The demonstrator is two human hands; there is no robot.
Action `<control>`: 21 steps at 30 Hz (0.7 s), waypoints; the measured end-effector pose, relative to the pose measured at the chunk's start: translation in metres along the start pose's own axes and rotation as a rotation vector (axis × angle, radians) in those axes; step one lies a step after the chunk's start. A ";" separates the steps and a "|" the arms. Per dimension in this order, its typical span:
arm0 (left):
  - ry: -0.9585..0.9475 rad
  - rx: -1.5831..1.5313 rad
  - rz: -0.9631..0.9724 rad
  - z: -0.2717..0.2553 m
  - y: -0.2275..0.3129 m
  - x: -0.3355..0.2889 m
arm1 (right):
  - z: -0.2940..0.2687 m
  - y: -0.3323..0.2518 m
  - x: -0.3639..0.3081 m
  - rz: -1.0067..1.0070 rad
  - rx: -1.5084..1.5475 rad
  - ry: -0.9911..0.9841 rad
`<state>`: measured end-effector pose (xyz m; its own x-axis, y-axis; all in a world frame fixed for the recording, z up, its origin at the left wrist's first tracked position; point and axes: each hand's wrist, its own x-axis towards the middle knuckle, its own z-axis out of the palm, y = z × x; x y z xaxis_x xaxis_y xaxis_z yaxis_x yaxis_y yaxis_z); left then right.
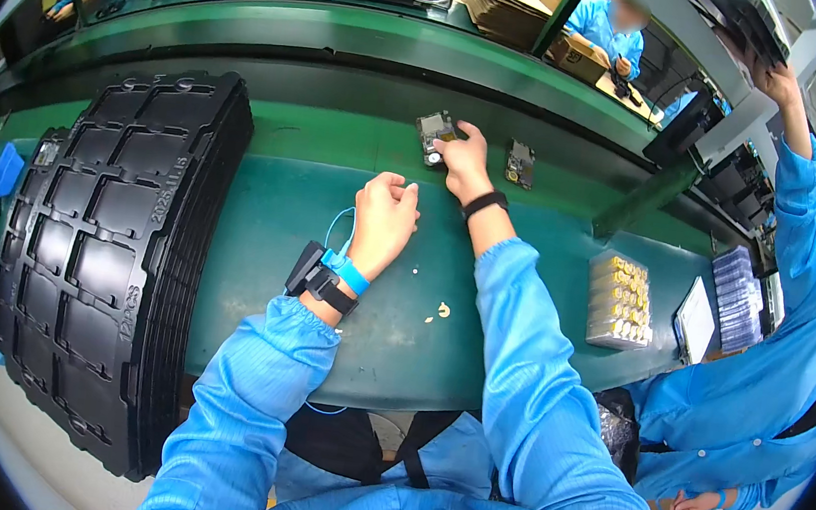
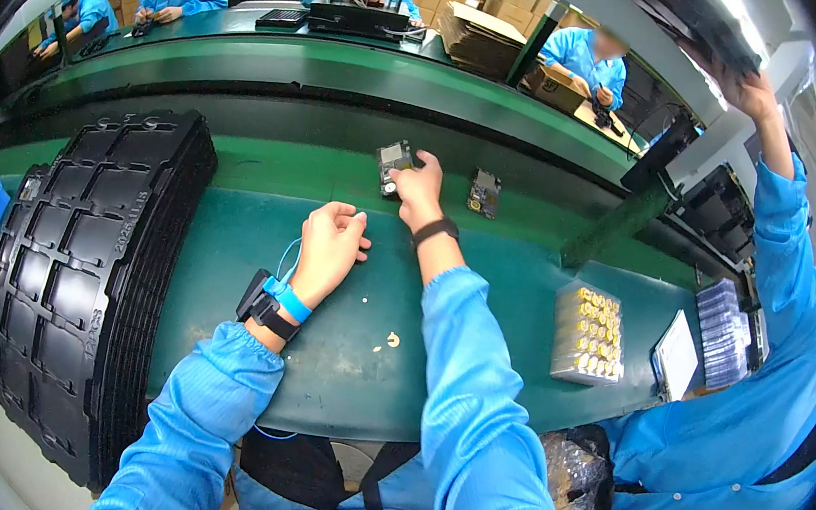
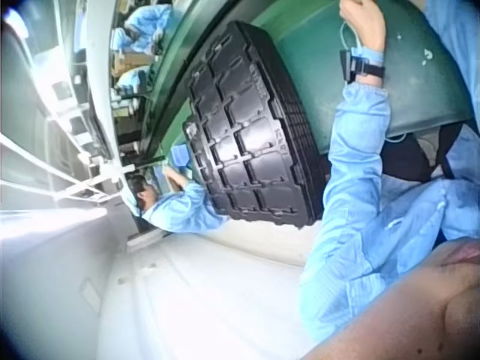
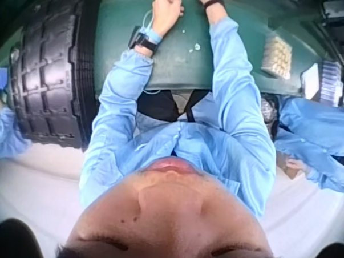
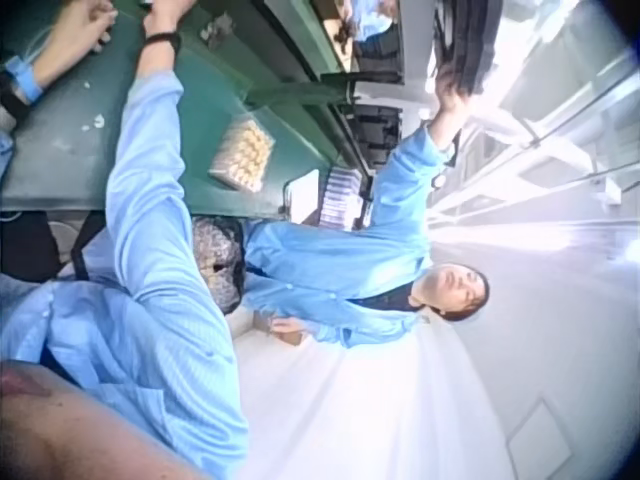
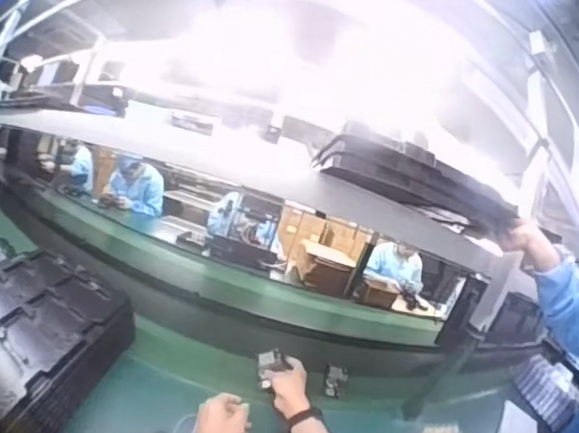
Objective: Assembling small electronic components into circular slots on a printed circuit board on a factory assembly line.
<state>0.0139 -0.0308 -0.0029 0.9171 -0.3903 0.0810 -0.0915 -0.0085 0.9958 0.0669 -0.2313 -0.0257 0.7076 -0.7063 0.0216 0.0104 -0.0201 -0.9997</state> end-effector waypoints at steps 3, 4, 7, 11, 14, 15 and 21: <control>-0.075 -0.160 -0.022 0.011 -0.010 0.006 | -0.018 -0.029 -0.049 0.110 0.401 -0.126; -0.071 -0.258 0.020 0.016 -0.011 0.005 | -0.018 -0.034 -0.068 0.111 0.396 -0.095; -0.104 -0.457 0.145 0.027 -0.009 0.001 | -0.036 -0.046 -0.106 0.077 0.438 -0.269; -0.201 -0.503 0.054 0.014 0.005 -0.008 | -0.052 -0.046 -0.134 -0.186 0.041 -0.112; -0.241 -0.489 0.097 0.013 0.009 -0.011 | -0.117 -0.077 -0.181 -0.480 -0.554 0.150; -0.266 -0.506 0.102 0.013 0.015 -0.012 | -0.153 -0.086 -0.191 -0.611 -0.686 0.224; -0.293 -0.575 0.129 0.020 0.020 -0.016 | -0.343 -0.096 -0.227 -0.307 -1.233 0.390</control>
<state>-0.0098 -0.0430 0.0147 0.7615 -0.5907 0.2668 0.1032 0.5169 0.8498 -0.3376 -0.3117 0.0679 0.5416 -0.7092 0.4512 -0.6578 -0.6918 -0.2979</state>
